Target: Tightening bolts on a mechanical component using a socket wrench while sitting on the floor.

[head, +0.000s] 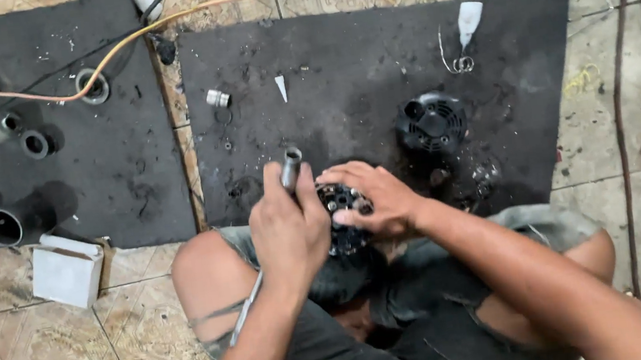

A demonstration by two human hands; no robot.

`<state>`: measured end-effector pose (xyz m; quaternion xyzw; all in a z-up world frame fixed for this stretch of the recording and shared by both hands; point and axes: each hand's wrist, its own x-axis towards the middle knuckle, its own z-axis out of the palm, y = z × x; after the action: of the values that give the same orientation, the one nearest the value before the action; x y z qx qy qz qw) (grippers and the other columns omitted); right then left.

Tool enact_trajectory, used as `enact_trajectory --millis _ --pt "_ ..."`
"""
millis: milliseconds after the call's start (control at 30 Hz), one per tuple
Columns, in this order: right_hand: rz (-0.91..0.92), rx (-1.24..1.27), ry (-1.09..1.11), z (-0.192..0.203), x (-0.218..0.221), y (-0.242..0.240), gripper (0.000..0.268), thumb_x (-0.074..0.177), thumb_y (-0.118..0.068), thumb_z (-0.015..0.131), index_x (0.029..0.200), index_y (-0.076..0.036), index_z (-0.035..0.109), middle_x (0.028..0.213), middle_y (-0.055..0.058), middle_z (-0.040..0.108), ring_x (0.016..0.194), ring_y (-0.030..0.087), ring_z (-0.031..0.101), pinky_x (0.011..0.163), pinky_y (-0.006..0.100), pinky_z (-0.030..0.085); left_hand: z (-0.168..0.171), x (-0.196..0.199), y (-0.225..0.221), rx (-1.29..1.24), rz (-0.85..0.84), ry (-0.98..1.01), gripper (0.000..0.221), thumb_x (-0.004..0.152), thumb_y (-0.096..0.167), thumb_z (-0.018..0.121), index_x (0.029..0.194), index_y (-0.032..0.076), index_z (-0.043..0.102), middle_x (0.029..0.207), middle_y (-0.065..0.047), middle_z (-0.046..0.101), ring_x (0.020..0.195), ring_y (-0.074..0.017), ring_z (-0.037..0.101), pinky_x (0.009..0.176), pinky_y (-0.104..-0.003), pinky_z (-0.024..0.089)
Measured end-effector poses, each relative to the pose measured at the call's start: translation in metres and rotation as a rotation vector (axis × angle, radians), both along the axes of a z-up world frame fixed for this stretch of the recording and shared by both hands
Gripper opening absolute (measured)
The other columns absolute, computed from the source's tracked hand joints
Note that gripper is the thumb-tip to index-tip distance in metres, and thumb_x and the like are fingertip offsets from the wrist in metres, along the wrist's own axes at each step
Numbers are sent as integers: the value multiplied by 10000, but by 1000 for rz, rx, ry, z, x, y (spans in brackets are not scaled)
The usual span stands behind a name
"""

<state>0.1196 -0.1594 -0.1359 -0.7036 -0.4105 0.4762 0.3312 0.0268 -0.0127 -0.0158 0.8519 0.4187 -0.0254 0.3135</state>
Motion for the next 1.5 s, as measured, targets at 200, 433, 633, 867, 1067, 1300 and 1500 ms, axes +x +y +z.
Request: enact_trajectory --millis 200,433,633,867,1067,1300,1500 --pt "9 35 -32 -3 5 9 729 865 -620 543 1490 -247 490 1531 127 486 1368 373 439 974 610 380 -7 3 8 -56 62 93 258 1004 413 534 1011 155 542 798 -188 740 779 -515 655 678 -570 457" --pt "84 42 -152 12 0 -1 1006 774 -715 720 1552 -170 388 1621 150 365 1465 407 361 1107 576 299 -13 -20 -12 20 -15 44 170 951 361 535 956 202 594 686 -98 691 594 -387 656 532 -504 470" --pt "131 -281 -589 -6 -88 7 677 936 -409 425 1549 -125 377 1610 118 392 1432 358 383 1103 529 308 -10 -19 -24 122 -160 -198 227 1000 276 520 1062 83 624 766 -41 692 606 -241 673 523 -377 493" --pt "248 -192 -1191 -45 -115 1 653 1008 -297 413 1620 -136 254 1642 73 304 1478 326 352 1187 530 321 -24 -22 -29 44 -241 -37 277 844 346 631 1066 180 632 795 -104 737 634 -300 722 477 -456 517" --pt "332 -160 -1040 -53 -110 2 677 983 -352 375 1602 -101 266 1652 126 277 1518 354 261 1211 574 257 -24 -21 -22 120 -300 -135 500 865 360 589 1251 43 606 727 -121 724 612 -331 710 507 -460 517" --pt "346 -211 -941 -41 -106 14 663 1003 -407 297 1580 -80 312 1636 122 327 1510 330 295 1205 544 267 -17 -15 -10 71 -483 -127 182 890 286 611 778 187 509 547 -45 578 460 -276 602 403 -464 403" --pt "417 -301 -933 -31 -82 27 603 954 -282 470 1525 -116 371 1573 62 353 1475 271 291 1133 507 332 -13 -5 -13 40 -640 -171 258 887 309 652 773 164 471 574 -33 617 497 -296 610 423 -475 399"
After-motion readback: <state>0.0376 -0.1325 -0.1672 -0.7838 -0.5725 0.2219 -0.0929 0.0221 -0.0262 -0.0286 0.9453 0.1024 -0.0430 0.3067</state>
